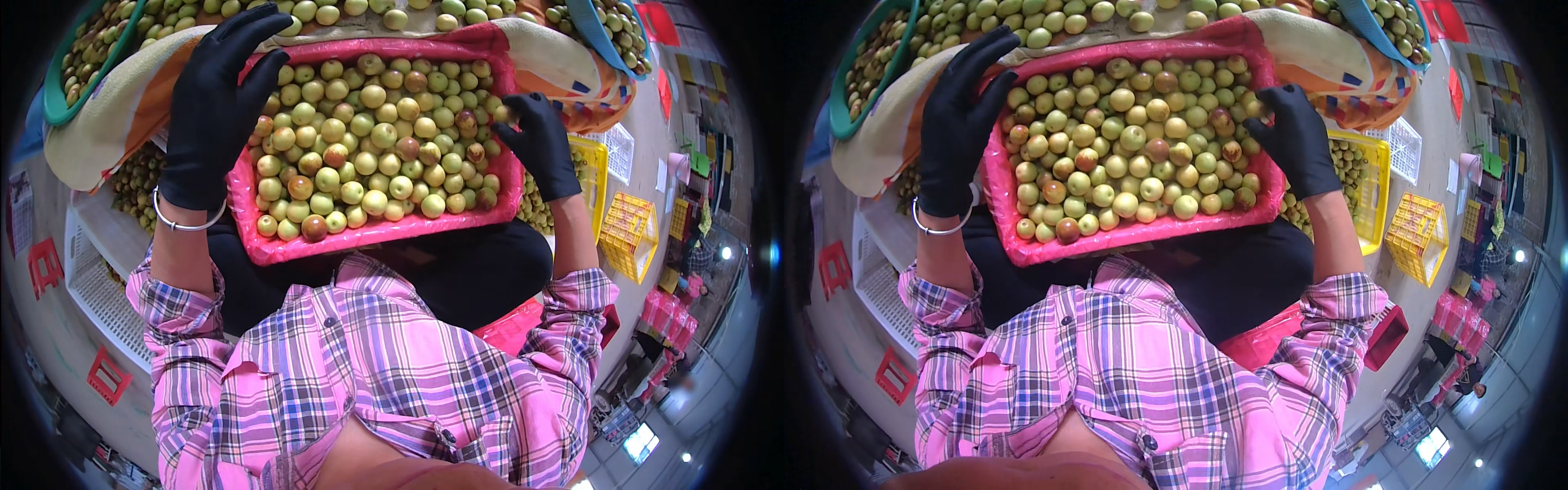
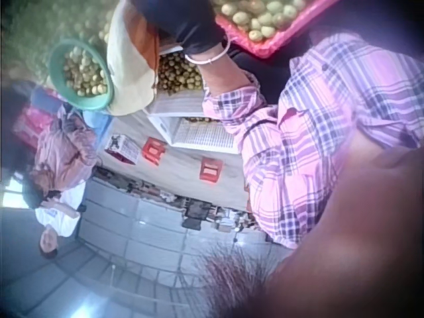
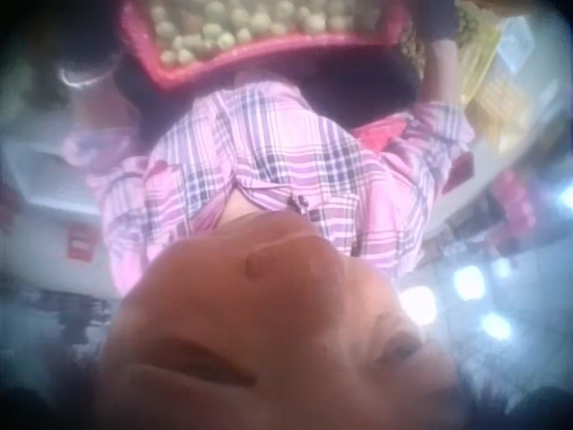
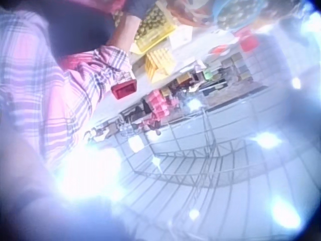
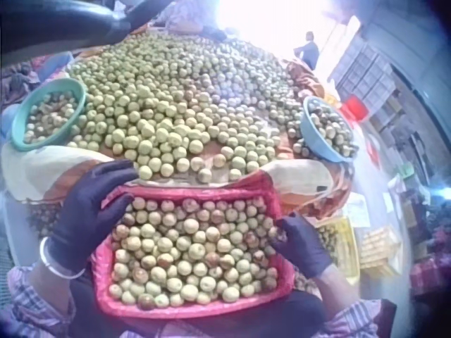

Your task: The person sits on the floor and sorts small round fruits from a large pile into a pink tray and a blue colander. They handle the fruit by hand, picking individual pieces and placing them into the containers.

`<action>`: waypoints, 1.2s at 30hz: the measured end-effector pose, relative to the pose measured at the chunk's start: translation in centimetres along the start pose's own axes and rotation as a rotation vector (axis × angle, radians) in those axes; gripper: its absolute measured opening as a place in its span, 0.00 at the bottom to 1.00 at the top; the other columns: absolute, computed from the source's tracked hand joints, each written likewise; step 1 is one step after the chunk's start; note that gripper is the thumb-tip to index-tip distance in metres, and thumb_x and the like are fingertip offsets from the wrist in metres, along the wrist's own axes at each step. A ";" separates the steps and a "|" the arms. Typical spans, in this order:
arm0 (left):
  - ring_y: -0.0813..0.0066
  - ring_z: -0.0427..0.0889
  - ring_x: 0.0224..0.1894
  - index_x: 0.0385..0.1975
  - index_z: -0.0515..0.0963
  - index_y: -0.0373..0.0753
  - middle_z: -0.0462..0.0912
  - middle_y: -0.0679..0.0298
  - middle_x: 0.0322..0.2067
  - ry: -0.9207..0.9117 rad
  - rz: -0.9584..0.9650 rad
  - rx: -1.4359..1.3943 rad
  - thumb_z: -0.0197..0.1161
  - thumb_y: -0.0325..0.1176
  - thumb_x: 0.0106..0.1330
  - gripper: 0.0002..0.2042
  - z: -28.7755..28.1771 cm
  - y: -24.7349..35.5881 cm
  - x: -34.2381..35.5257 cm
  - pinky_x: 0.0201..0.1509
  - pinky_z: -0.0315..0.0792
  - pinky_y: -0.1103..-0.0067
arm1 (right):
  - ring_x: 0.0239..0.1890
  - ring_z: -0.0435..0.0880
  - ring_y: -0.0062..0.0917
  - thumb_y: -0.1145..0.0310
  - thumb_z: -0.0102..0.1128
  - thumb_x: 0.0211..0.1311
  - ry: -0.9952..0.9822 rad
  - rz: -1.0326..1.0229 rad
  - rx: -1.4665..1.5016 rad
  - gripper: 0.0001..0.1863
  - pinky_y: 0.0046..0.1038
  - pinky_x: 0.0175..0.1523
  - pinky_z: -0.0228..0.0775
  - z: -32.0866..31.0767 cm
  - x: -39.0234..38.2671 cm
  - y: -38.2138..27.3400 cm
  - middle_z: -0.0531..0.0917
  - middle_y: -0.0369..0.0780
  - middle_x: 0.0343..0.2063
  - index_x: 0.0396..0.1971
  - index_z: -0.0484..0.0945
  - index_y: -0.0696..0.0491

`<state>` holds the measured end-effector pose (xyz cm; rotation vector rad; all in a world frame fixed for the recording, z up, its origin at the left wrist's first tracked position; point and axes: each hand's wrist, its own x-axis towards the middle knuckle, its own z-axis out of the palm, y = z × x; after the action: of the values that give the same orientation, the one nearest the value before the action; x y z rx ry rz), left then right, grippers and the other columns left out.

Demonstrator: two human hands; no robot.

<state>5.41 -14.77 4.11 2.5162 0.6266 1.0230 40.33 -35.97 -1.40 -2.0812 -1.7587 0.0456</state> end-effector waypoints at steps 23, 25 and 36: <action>0.68 0.73 0.62 0.55 0.76 0.36 0.78 0.59 0.56 -0.109 -0.031 0.096 0.62 0.22 0.63 0.19 -0.2 0.9 -0.1 0.66 0.65 0.75 | 0.32 0.82 0.24 0.68 0.68 0.56 0.161 0.258 0.018 0.15 0.27 0.39 0.73 -3.0 -2.5 2.0 0.81 0.38 0.32 0.44 0.81 0.51; 0.67 0.73 0.62 0.54 0.76 0.36 0.78 0.59 0.56 -0.108 -0.021 0.092 0.62 0.22 0.63 0.19 0.2 1.0 0.0 0.66 0.65 0.74 | 0.33 0.82 0.27 0.69 0.68 0.55 0.081 0.161 0.062 0.15 0.28 0.40 0.74 -1.5 -2.7 1.8 0.80 0.39 0.32 0.44 0.81 0.51; 0.59 0.72 0.63 0.56 0.76 0.40 0.76 0.55 0.58 -0.138 -0.070 0.089 0.62 0.24 0.62 0.20 0.1 1.9 0.5 0.67 0.64 0.69 | 0.37 0.80 0.42 0.74 0.56 0.52 -0.183 -0.015 -0.163 0.13 0.40 0.38 0.74 1.3 -1.5 -1.5 0.79 0.43 0.33 0.40 0.77 0.48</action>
<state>6.31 -16.14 5.17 2.5942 0.7287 0.8060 38.24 -36.87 -2.46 -2.2408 -1.9434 0.0932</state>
